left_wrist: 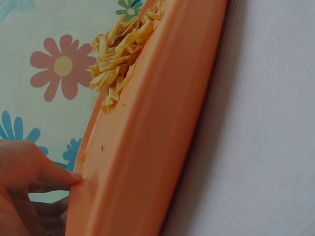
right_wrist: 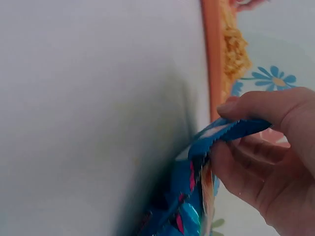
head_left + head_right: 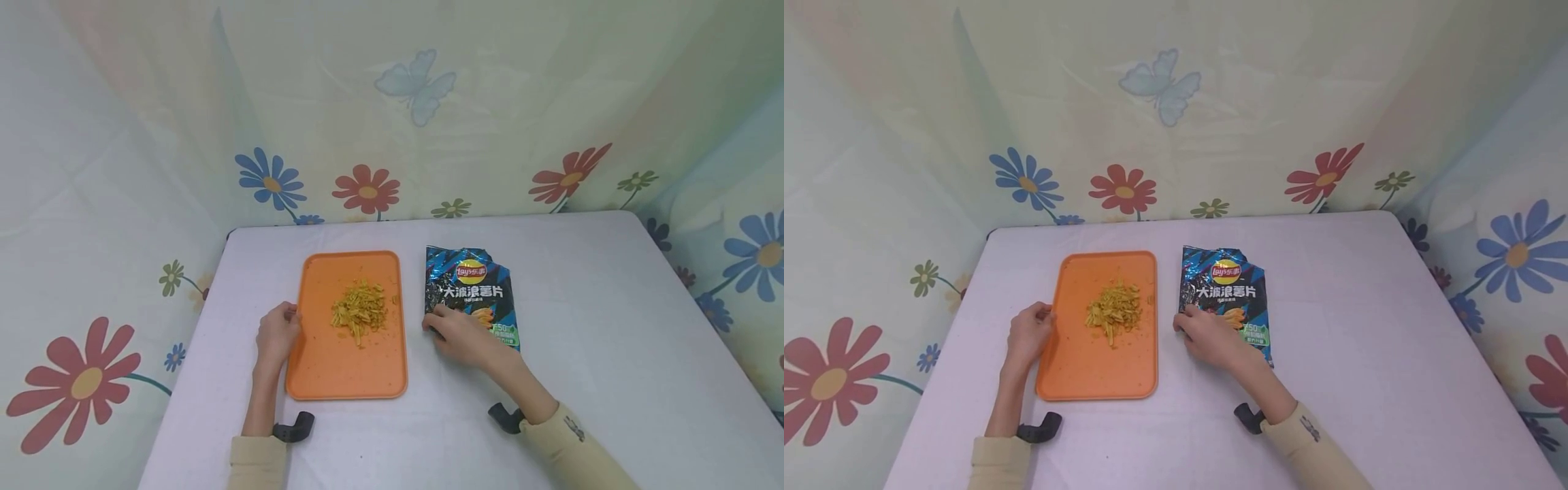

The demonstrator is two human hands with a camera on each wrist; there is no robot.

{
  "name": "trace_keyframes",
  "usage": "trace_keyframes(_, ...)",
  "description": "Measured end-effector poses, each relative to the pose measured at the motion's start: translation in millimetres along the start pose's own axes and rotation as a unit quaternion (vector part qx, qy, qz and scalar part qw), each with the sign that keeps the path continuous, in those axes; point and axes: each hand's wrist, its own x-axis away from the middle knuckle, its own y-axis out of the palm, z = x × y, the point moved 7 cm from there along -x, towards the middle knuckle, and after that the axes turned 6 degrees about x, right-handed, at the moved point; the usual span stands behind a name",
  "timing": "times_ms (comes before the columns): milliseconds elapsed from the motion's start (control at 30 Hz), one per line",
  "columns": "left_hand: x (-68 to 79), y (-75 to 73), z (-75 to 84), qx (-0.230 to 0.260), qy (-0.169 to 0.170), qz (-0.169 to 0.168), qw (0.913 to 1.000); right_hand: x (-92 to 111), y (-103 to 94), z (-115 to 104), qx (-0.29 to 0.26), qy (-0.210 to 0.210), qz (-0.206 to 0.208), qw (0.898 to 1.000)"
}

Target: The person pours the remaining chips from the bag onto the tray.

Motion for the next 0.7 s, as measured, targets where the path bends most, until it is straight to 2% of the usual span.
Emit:
trace_keyframes(233, 0.7, -2.1, 1.1, -0.003, 0.007, 0.005, 1.0, 2.6, 16.5, -7.4, 0.068, -0.011, 0.021, 0.997)
trace_keyframes(367, 0.3, -4.5, 2.3, -0.007, 0.013, 0.007, 0.9999, 4.5, 19.5, -7.5, 0.048, -0.007, 0.008, 0.999)
trace_keyframes(533, 0.1, -6.9, 4.7, -0.007, 0.018, -0.003, 0.9998, 9.5, 14.9, -6.6, -0.007, 0.0, -0.008, 1.0)
trace_keyframes(633, 0.4, -9.4, 7.7, -0.014, 0.023, -0.007, 0.9996, 12.9, 7.4, -5.6, -0.026, 0.003, 0.001, 1.0)
trace_keyframes(700, 0.1, -13.7, 14.4, -0.031, 0.043, 0.008, 0.9986, 14.3, -1.5, -4.8, -0.036, -0.004, 0.021, 0.999)
